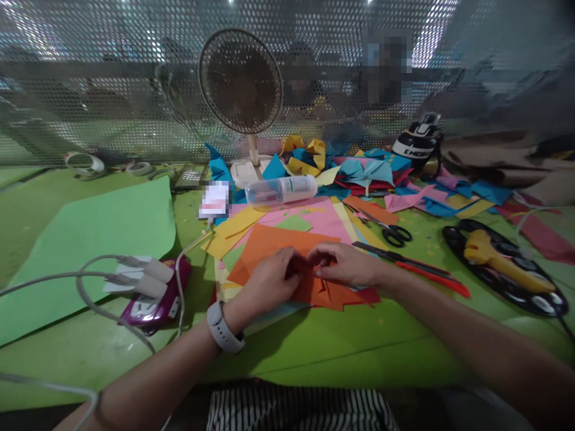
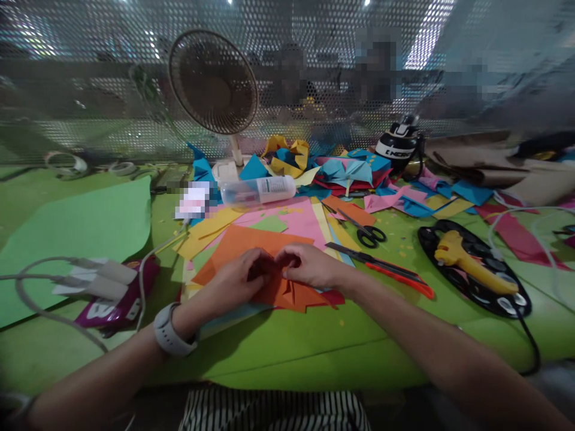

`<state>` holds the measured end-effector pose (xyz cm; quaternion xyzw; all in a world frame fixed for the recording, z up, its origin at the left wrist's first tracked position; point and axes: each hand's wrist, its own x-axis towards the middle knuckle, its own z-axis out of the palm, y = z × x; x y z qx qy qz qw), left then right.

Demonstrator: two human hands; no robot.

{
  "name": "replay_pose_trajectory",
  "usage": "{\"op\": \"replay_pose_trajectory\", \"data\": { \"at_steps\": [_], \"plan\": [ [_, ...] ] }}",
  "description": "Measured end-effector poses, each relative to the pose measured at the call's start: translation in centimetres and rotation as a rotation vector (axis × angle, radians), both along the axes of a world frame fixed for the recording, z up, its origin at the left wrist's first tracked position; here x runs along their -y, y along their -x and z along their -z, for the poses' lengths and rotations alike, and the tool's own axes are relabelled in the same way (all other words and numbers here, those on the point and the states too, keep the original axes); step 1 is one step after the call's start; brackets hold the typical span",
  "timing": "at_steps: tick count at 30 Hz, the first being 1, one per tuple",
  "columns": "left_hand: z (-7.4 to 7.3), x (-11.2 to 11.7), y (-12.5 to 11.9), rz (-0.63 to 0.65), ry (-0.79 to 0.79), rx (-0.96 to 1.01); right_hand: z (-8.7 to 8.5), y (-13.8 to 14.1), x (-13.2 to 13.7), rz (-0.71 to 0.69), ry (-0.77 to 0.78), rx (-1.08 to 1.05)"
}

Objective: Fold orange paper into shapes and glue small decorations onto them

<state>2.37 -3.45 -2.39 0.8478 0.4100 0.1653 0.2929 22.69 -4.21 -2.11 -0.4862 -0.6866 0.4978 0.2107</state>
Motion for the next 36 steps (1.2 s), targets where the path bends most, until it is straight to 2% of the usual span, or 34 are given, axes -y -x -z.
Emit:
{"op": "replay_pose_trajectory", "data": {
  "at_steps": [4,11,20,26,36],
  "plan": [
    [0.2,-0.1,0.0,0.004,-0.004,0.006,-0.1,-0.1,-0.1,-0.001,0.003,-0.028],
    [0.1,-0.1,0.0,0.017,-0.004,0.009,-0.4,0.0,0.1,0.061,0.102,-0.079],
    [0.2,-0.1,0.0,0.017,-0.025,-0.006,-1.0,0.5,0.5,0.058,0.092,-0.035],
    [0.1,-0.1,0.0,0.036,-0.044,-0.01,-0.1,0.5,0.4,0.077,0.046,-0.01],
    [0.2,0.6,-0.8,-0.026,-0.069,-0.005,0.8,0.2,0.3,0.052,-0.013,-0.054]
  ]
}}
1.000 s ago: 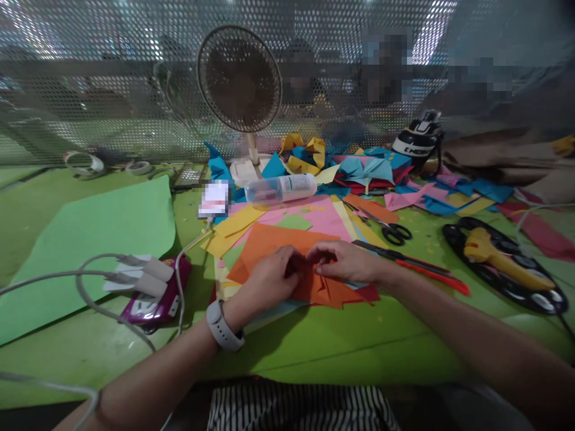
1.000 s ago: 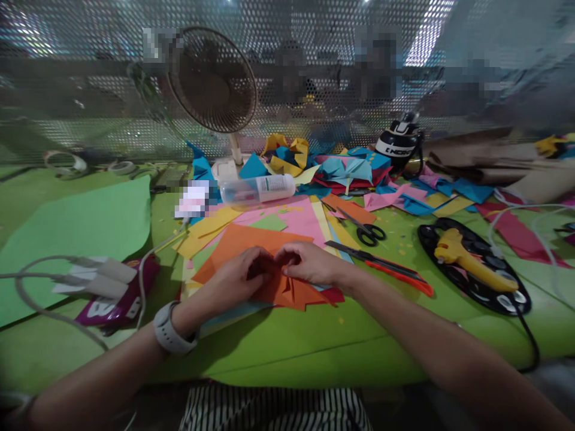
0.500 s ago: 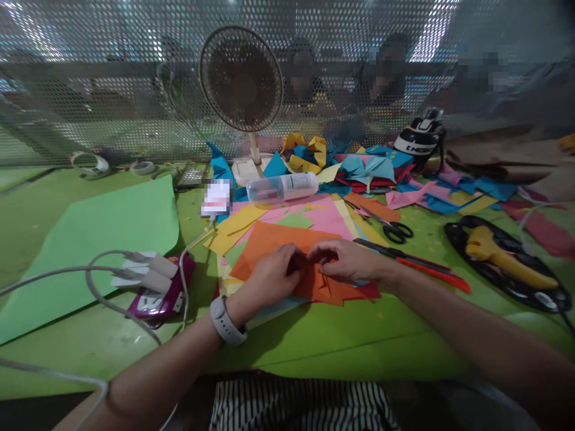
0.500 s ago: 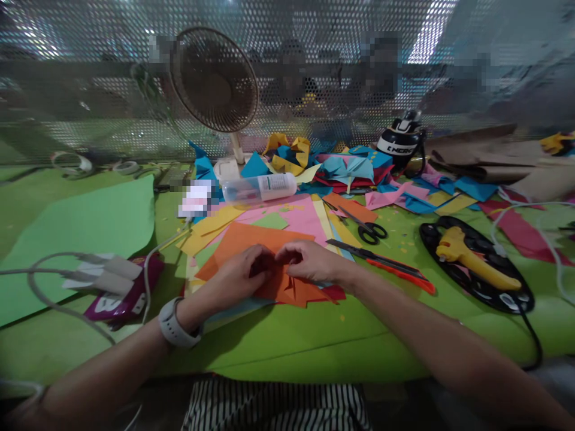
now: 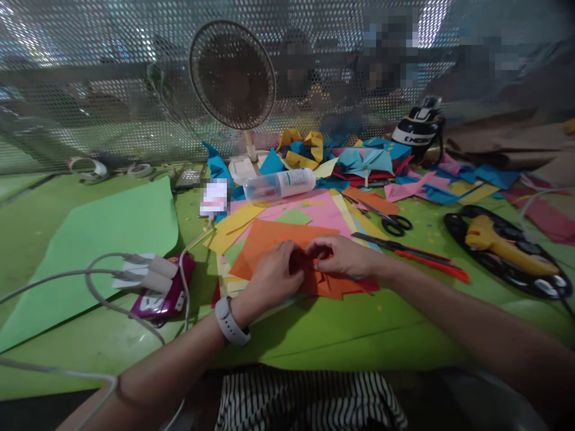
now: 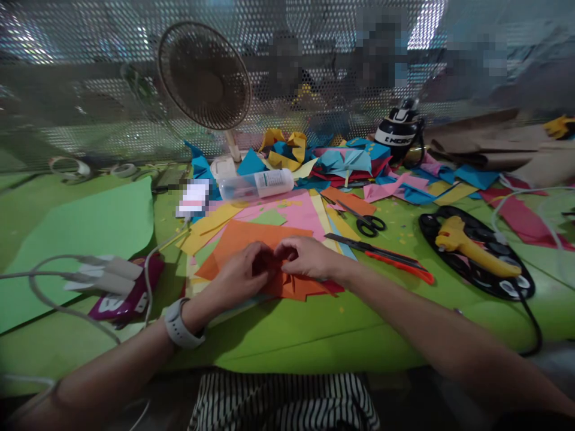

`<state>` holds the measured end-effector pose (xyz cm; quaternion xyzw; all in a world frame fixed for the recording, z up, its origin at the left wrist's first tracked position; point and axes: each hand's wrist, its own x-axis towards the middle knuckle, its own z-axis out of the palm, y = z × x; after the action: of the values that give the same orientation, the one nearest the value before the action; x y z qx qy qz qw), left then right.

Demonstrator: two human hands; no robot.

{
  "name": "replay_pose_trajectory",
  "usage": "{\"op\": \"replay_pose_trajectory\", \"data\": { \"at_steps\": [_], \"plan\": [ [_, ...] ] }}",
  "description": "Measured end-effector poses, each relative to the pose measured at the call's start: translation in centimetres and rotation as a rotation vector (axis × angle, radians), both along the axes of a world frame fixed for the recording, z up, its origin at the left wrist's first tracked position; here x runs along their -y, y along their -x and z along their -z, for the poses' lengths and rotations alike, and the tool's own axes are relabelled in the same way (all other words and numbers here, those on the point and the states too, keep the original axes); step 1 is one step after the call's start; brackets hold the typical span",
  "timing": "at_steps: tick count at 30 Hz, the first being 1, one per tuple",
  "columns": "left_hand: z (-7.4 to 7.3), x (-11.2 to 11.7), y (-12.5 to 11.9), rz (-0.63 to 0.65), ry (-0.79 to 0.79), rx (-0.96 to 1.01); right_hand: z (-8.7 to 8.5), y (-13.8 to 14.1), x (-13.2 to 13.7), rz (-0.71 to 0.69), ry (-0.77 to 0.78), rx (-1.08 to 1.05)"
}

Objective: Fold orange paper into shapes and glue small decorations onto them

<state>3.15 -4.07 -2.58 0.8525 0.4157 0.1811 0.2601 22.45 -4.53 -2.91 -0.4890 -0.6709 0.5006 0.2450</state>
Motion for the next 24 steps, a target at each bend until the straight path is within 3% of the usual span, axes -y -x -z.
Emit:
{"op": "replay_pose_trajectory", "data": {
  "at_steps": [8,15,24],
  "plan": [
    [-0.2,-0.2,-0.1,-0.007,0.023,-0.022,0.2,-0.1,-0.2,-0.019,-0.02,0.007],
    [-0.3,-1.3,-0.4,-0.011,0.229,0.001,0.3,-0.2,-0.3,-0.04,-0.025,-0.001],
    [0.0,-1.8,-0.6,-0.04,0.299,0.022,0.7,-0.4,-0.7,-0.095,-0.072,0.0]
  ]
}}
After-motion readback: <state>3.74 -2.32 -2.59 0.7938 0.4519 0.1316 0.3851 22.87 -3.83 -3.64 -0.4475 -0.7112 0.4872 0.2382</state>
